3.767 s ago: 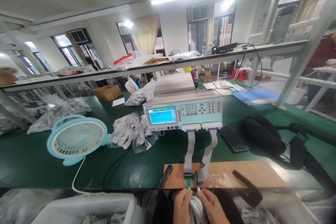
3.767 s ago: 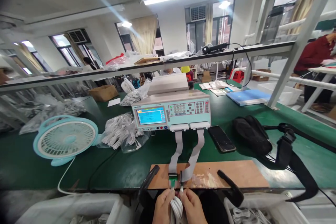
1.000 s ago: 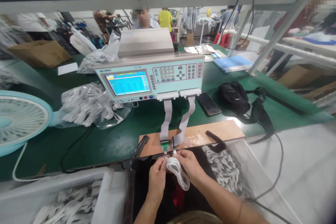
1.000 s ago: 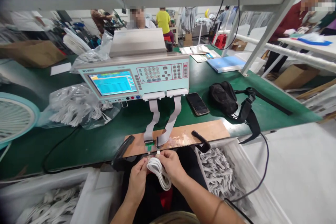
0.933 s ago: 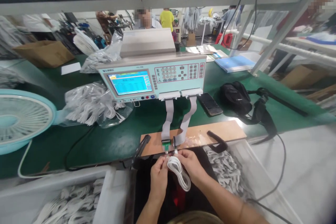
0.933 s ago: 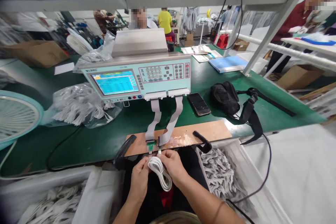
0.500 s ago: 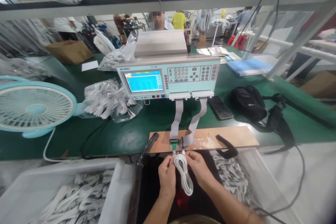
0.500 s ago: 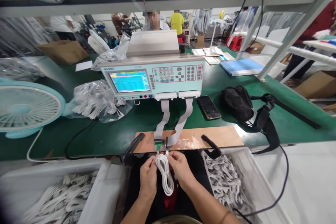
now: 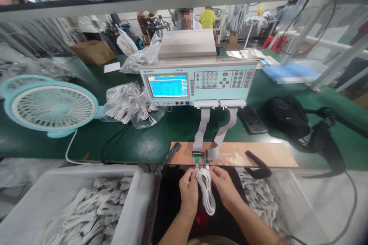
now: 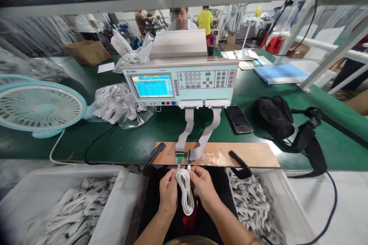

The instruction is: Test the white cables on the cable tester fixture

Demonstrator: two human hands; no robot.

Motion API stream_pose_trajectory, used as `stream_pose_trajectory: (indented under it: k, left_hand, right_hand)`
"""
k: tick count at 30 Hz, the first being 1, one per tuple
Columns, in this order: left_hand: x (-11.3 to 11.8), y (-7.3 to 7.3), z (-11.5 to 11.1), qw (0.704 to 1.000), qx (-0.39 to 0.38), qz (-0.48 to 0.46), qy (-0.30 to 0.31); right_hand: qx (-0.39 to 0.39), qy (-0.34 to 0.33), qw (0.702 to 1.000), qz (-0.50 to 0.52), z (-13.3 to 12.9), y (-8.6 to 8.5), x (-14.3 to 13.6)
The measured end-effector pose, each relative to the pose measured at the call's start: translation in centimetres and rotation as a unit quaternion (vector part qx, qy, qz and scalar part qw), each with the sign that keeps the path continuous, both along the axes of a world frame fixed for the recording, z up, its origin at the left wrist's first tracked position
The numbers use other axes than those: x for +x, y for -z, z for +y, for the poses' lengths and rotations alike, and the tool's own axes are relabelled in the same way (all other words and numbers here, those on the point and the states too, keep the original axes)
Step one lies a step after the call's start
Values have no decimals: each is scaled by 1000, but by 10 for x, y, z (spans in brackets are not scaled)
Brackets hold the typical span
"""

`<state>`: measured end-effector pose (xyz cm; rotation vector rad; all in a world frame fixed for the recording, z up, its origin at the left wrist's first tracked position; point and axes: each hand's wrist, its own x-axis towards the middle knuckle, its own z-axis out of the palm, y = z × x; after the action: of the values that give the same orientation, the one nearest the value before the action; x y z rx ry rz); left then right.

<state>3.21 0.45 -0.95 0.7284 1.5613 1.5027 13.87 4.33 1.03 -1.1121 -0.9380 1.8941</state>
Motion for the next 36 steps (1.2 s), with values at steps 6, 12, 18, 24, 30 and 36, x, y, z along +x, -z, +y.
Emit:
stream_pose_trajectory:
  k: [6, 12, 18, 24, 30, 36]
  left_hand:
    - [3, -2, 2, 1000, -4, -3, -13]
    - [5, -2, 4, 1000, -8, -22, -17]
    - [4, -5, 2, 1000, -20, -8, -15]
    - [1, -3, 5, 999, -1, 42, 14]
    - [-35, -8, -24, 992, -10, 127, -10]
    - [-174, 8, -127, 891, -188, 361, -199]
  right_hand:
    - [2, -5, 1000, 0, 0, 4, 1]
    - [-3, -9, 1000, 3, 0, 3, 1]
    - [5, -9, 1000, -1, -1, 4, 2]
    - [12, -3, 1000, 0, 0, 7, 3]
    - [-27, 29, 999, -9, -4, 7, 4]
    - [-63, 53, 996, -32, 1, 14, 1]
